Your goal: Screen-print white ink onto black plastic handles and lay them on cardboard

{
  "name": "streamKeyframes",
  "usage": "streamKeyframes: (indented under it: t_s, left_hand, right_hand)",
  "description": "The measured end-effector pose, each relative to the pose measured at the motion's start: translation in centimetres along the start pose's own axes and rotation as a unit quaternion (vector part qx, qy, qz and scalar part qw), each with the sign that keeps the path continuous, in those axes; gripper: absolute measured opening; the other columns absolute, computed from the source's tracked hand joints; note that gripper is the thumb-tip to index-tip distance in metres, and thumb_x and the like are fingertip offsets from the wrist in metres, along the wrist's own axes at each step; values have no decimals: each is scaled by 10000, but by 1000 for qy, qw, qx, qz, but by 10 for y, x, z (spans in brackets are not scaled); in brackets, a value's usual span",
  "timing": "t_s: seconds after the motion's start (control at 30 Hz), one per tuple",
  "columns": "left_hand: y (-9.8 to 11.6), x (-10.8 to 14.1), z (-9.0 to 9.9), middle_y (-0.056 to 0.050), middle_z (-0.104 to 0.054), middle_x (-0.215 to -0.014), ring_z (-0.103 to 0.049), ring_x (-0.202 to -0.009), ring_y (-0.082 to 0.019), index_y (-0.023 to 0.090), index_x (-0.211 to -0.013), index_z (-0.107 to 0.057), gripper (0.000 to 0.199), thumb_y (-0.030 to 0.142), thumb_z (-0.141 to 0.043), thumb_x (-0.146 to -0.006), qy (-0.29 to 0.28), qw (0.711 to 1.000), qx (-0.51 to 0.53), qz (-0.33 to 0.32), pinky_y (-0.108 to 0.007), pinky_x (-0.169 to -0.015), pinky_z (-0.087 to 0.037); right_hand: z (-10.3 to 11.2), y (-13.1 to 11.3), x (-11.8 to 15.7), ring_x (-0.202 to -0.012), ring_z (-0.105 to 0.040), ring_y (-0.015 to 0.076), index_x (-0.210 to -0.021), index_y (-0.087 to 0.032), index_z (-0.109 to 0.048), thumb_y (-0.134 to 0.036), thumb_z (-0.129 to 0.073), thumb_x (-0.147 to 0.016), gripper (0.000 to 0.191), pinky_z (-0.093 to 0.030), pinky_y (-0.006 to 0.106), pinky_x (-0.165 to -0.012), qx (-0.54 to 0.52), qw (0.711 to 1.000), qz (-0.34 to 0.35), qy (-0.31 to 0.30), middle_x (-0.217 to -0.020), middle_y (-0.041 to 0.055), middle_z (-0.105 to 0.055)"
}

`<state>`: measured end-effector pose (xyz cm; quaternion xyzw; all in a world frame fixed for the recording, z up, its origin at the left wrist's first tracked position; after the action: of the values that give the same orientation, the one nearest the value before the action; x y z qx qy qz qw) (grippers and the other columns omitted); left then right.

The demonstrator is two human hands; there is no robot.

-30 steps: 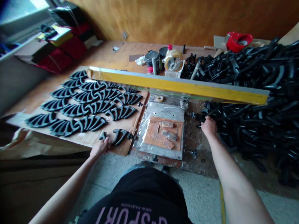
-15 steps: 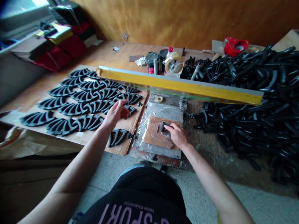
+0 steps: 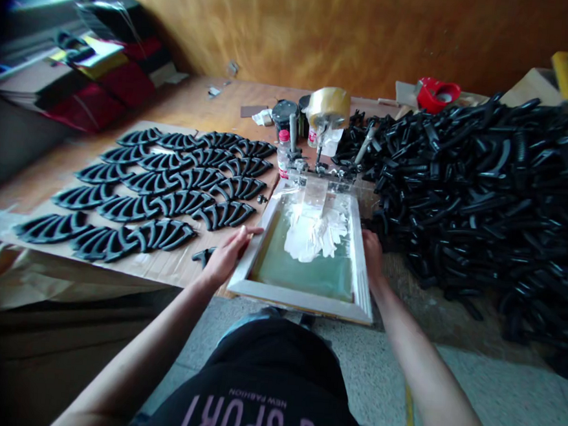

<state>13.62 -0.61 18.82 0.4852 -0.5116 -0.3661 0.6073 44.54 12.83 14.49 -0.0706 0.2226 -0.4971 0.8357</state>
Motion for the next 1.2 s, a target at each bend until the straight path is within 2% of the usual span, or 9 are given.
streamKeyframes:
  t_s: [0.13, 0.2, 0.27, 0.4, 0.57, 0.8, 0.93, 1.07, 1.2]
  left_hand:
    - [-62, -8, 0, -4, -635, -789, -549, -644, -125, 225, -1435, -462, 660, 469, -609, -840, 15, 998, -50, 41, -221, -590, -431]
    - [-77, -16, 0, -5, -649, -795, -574, -671, -135, 223, -1441, -455, 667, 423, -626, -828, 25, 996, -73, 49, -237, -638, -458]
    - [-83, -22, 0, -8, -663, -802, -591, -684, -144, 218, -1414, -488, 642, 400, -638, -817, 28, 994, -85, 56, -255, -664, -475]
    - [-88, -23, 2, -26, -690, -828, -625, -716, -172, 210, -1354, -548, 598, 383, -663, -794, 38, 994, -69, 71, -277, -673, -497]
    - [-91, -21, 2, -29, -699, -835, -649, -733, -186, 214, -1328, -574, 585, 388, -677, -779, 50, 995, -41, 75, -274, -654, -506]
    - [-89, -20, 2, -24, -693, -810, -638, -695, -164, 197, -1378, -521, 659, 435, -666, -780, 40, 996, -36, 75, -255, -625, -495]
    - [-80, -18, 2, -28, -694, -822, -623, -675, -149, 187, -1413, -475, 705, 472, -648, -792, 26, 995, -41, 85, -240, -609, -478]
    - [-44, -8, 3, -28, -686, -813, -607, -662, -148, 192, -1461, -408, 759, 515, -630, -812, -5, 997, -39, 69, -237, -596, -466]
    - [13, 0, 1, -33, -654, -743, -585, -615, -152, 179, -1281, -596, 663, 671, -443, -863, 22, 999, -24, 21, -246, -539, -447]
  right_hand:
    - [27, -9, -52, -1065, -566, 267, -1222, -111, -628, -267, -586, -869, 388, -465, 399, -922, 33, 994, -35, 96, -1201, 167, -594]
    - [20, -44, -77, -1160, -512, 302, -1274, -132, -579, -308, -706, -799, 523, -429, 429, -966, 41, 997, 25, 63, -1306, 180, -533]
    - [2, -76, -87, -1111, -530, 296, -1172, -148, -615, -306, -715, -803, 414, -430, 417, -932, 42, 997, 68, -20, -1202, 157, -599]
    - [-17, -105, -51, -912, -573, 246, -901, -163, -648, -206, -601, -874, 69, -427, 343, -795, 42, 980, 140, -135, -901, 101, -664]
    - [1, -108, 0, -848, -558, 197, -859, -180, -654, -90, -544, -841, 143, -394, 292, -711, 17, 930, 313, -192, -849, 57, -659]
    - [-4, -111, 10, -865, -550, 210, -965, -157, -674, -70, -491, -860, 228, -413, 314, -716, 45, 950, 295, -92, -926, 90, -672]
    - [-2, -114, 10, -853, -579, 200, -983, -187, -682, -152, -569, -872, 162, -449, 304, -729, -4, 952, 287, -105, -885, 63, -675]
    - [19, -108, -58, -890, -617, 204, -1264, -263, -599, -332, -669, -857, 419, -492, 316, -765, -21, 985, 161, -59, -1024, 43, -686]
    - [59, -61, -119, -913, -622, 222, -1357, -263, -539, -432, -621, -880, 512, -494, 355, -815, -16, 999, 24, 20, -1059, 77, -673]
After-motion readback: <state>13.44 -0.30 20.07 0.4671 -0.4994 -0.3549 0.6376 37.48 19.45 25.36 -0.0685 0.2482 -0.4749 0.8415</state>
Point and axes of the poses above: each hand's wrist, its own x-axis away from the middle knuckle, its own z-axis out of the back of the hand, y = z × x, the point moved 4 cm from there along -x, towards the middle knuckle
